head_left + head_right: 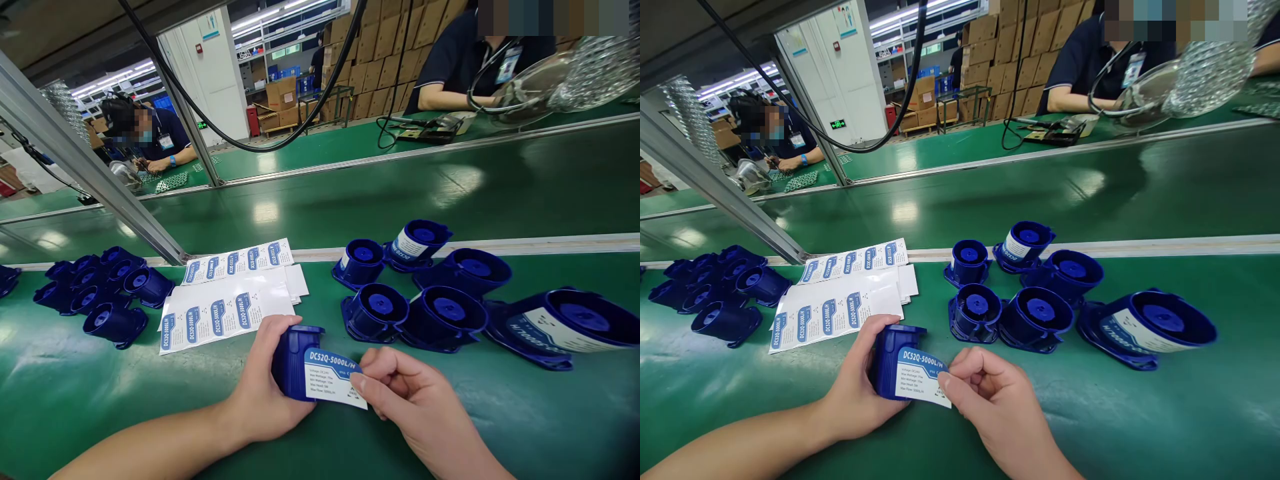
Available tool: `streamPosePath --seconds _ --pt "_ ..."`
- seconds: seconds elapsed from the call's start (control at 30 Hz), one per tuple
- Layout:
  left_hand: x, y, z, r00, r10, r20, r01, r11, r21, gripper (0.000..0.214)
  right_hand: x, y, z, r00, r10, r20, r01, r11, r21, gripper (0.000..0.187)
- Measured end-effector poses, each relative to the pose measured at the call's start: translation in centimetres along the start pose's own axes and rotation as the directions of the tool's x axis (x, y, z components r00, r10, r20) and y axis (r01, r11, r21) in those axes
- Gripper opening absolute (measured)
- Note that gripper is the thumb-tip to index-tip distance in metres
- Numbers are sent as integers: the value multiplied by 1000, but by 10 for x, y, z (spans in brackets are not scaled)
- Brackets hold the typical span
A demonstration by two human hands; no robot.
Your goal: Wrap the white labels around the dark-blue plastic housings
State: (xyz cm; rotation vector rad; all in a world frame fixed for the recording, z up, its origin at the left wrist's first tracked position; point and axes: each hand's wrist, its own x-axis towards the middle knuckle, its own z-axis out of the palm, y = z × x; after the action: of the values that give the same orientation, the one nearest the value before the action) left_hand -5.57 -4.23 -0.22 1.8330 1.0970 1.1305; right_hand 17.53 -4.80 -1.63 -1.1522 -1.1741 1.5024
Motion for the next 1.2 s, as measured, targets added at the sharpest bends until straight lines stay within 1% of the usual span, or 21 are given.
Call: streamPosePath --seconds 0.2,0.47,0.77,0.9,1.03,1.2 --pt "-1 -1 1 1000 -8 3 8 1000 7 85 -1 -2 2 1000 -8 -24 8 1000 1 38" --pt "-1 -2 0 1000 -21 8 21 1000 -8 86 1 0 0 1000 8 -3 -8 1000 -17 36" --pt "-2 -1 1 1000 -10 5 10 1000 -9 82 2 -11 8 998 -33 -58 32 999 -12 39" --pt "-3 -3 2 999 -36 10 37 999 -33 81 2 -8 7 999 -13 -46 12 1000 -13 39" --pt "-4 -3 2 998 -64 21 66 994 -83 80 0 -3 3 1000 19 -6 -19 1000 -2 39" --pt "-3 -4 2 995 -83 46 88 987 -138 80 -1 -3 3 999 39 8 -39 999 12 39"
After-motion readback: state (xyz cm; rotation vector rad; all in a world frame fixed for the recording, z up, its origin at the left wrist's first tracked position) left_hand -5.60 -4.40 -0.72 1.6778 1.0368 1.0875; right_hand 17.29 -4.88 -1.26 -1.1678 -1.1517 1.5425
